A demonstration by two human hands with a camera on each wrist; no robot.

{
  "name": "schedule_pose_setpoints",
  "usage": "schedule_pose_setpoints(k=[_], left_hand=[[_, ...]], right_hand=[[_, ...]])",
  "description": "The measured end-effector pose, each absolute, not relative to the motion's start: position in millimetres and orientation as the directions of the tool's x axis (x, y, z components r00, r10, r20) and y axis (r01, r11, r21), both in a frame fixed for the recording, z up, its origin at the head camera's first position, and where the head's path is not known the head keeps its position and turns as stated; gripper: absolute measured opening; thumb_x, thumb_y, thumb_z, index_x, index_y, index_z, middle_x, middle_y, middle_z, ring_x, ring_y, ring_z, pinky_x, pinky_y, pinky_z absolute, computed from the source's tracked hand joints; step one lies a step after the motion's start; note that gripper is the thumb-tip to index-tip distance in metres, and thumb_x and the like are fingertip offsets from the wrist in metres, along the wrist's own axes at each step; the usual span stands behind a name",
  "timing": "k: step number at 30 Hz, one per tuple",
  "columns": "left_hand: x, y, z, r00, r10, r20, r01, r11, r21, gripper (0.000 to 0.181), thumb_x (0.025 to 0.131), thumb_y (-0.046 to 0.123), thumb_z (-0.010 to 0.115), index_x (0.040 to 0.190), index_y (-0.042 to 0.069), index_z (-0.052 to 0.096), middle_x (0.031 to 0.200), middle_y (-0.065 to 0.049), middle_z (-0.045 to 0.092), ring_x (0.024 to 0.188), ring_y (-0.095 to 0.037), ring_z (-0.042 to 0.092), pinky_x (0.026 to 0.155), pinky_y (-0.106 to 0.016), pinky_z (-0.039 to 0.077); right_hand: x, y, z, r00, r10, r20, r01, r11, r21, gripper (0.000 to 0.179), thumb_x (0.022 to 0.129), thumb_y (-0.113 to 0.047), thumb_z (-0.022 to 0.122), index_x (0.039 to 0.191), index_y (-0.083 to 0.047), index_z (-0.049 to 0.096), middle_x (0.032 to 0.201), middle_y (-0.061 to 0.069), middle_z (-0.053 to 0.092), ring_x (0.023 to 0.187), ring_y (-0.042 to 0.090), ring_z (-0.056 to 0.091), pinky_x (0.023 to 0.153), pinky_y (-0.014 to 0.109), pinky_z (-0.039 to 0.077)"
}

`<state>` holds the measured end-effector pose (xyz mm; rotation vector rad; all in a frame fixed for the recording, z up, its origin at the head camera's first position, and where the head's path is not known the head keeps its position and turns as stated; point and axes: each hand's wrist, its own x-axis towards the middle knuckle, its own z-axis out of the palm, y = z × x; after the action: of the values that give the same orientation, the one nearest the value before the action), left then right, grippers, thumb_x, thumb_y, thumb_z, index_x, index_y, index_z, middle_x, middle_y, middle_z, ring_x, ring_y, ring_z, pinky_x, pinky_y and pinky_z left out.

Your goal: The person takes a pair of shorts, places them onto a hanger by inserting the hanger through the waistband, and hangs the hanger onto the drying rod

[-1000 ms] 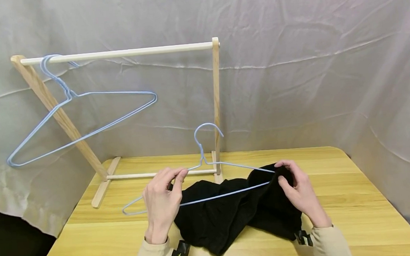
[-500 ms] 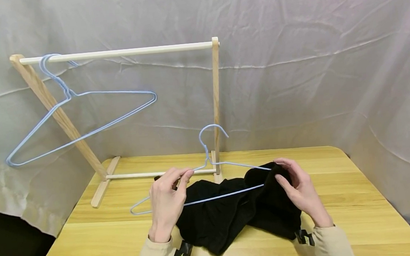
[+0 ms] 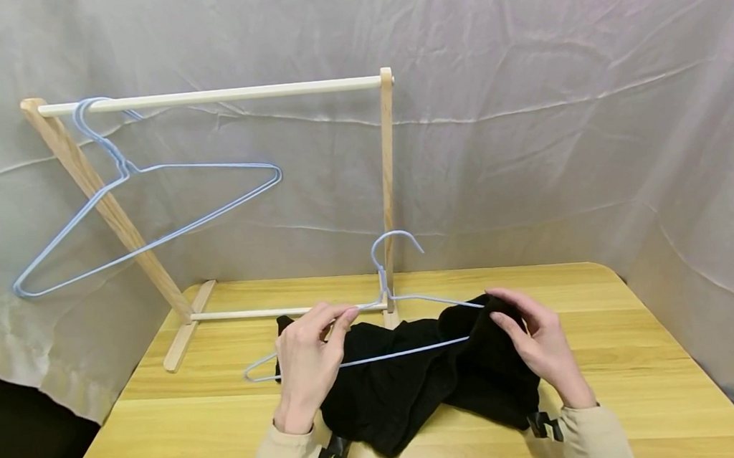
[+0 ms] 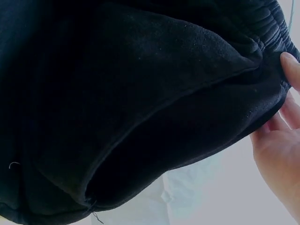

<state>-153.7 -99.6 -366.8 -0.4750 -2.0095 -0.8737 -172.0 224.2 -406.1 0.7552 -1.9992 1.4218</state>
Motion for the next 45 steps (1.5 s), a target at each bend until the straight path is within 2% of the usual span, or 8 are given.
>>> schedule_pose_setpoints(k=[4, 9, 13, 19, 24, 35, 41, 45], left_hand=[[-154.1, -95.0, -368.3, -0.547, 0.019, 0.837, 0.624, 0.676, 0.393, 0.005, 0.084, 0.018, 0.080, 0.087, 0.022, 0.079, 0.073, 0.011, 0.069, 0.053, 0.001, 0.046, 0.052, -0.009, 0.028], [-152.9, -89.8, -369.0, -0.582, 0.030, 0.813, 0.613, 0.673, 0.414, 0.004, 0.088, 0.026, 0.076, 0.089, 0.023, 0.079, 0.068, 0.012, 0.064, 0.049, 0.002, 0.041, 0.047, -0.011, 0.024], [-152.4, -86.4, -369.9, -0.588, 0.039, 0.808, 0.609, 0.679, 0.411, 0.009, 0.091, 0.031, 0.073, 0.089, 0.023, 0.079, 0.065, 0.012, 0.060, 0.048, 0.003, 0.037, 0.045, -0.012, 0.021], [-152.3, -79.7, -372.7, -0.592, 0.046, 0.804, 0.615, 0.670, 0.415, 0.006, 0.091, 0.029, 0.074, 0.088, 0.026, 0.078, 0.063, 0.014, 0.055, 0.049, 0.004, 0.037, 0.047, -0.011, 0.021], [-153.1, -72.0, -376.5, -0.598, 0.057, 0.800, 0.625, 0.658, 0.420, 0.009, 0.092, 0.030, 0.073, 0.088, 0.025, 0.079, 0.067, 0.014, 0.063, 0.049, 0.005, 0.039, 0.047, -0.010, 0.022], [-151.3, -51.5, -384.4, -0.614, 0.064, 0.786, 0.626, 0.646, 0.436, 0.006, 0.091, 0.030, 0.074, 0.090, 0.026, 0.078, 0.073, 0.016, 0.067, 0.049, 0.005, 0.042, 0.048, -0.008, 0.025], [-152.7, -43.2, -390.7, -0.594, 0.065, 0.802, 0.640, 0.641, 0.423, 0.006, 0.090, 0.028, 0.074, 0.088, 0.024, 0.078, 0.082, 0.014, 0.074, 0.051, 0.002, 0.050, 0.049, -0.009, 0.030], [-153.9, -41.3, -393.4, -0.600, 0.065, 0.797, 0.640, 0.638, 0.429, 0.006, 0.090, 0.027, 0.075, 0.088, 0.023, 0.079, 0.084, 0.013, 0.075, 0.053, 0.000, 0.053, 0.050, -0.010, 0.031]], right_hand=[[-170.1, 224.1, -404.2, -0.686, -0.118, 0.718, -0.713, 0.302, -0.632, 0.039, 0.081, 0.027, 0.062, 0.118, 0.016, 0.063, 0.123, -0.018, 0.067, 0.115, -0.004, 0.061, 0.097, 0.011, 0.047], [-168.8, 223.5, -402.1, -0.671, -0.130, 0.730, -0.724, 0.329, -0.606, 0.041, 0.079, 0.027, 0.064, 0.118, 0.012, 0.066, 0.121, -0.015, 0.068, 0.114, -0.004, 0.062, 0.096, 0.011, 0.047], [-168.8, 222.5, -401.0, -0.645, -0.149, 0.750, -0.746, 0.336, -0.575, 0.043, 0.079, 0.027, 0.064, 0.118, 0.011, 0.066, 0.119, -0.009, 0.070, 0.112, -0.002, 0.063, 0.096, 0.012, 0.048], [-168.0, 219.9, -399.6, -0.602, -0.158, 0.782, -0.780, 0.327, -0.534, 0.045, 0.076, 0.030, 0.063, 0.117, 0.011, 0.067, 0.117, -0.006, 0.071, 0.111, 0.000, 0.064, 0.095, 0.012, 0.049], [-166.5, 216.3, -396.8, -0.577, -0.165, 0.800, -0.797, 0.327, -0.508, 0.045, 0.075, 0.030, 0.064, 0.116, 0.012, 0.067, 0.116, -0.002, 0.072, 0.110, 0.000, 0.065, 0.094, 0.013, 0.049], [-166.4, 209.1, -395.5, -0.564, -0.175, 0.807, -0.802, 0.347, -0.485, 0.045, 0.074, 0.030, 0.066, 0.114, 0.009, 0.070, 0.112, 0.002, 0.074, 0.109, 0.000, 0.065, 0.095, 0.013, 0.049], [-166.7, 203.8, -397.0, -0.572, -0.192, 0.797, -0.799, 0.351, -0.489, 0.043, 0.075, 0.028, 0.066, 0.113, 0.008, 0.070, 0.111, 0.006, 0.074, 0.111, -0.002, 0.065, 0.096, 0.012, 0.048], [-167.4, 200.1, -398.0, -0.567, -0.196, 0.800, -0.801, 0.357, -0.480, 0.044, 0.075, 0.027, 0.066, 0.113, 0.007, 0.070, 0.106, 0.013, 0.074, 0.110, -0.002, 0.065, 0.096, 0.012, 0.048]])
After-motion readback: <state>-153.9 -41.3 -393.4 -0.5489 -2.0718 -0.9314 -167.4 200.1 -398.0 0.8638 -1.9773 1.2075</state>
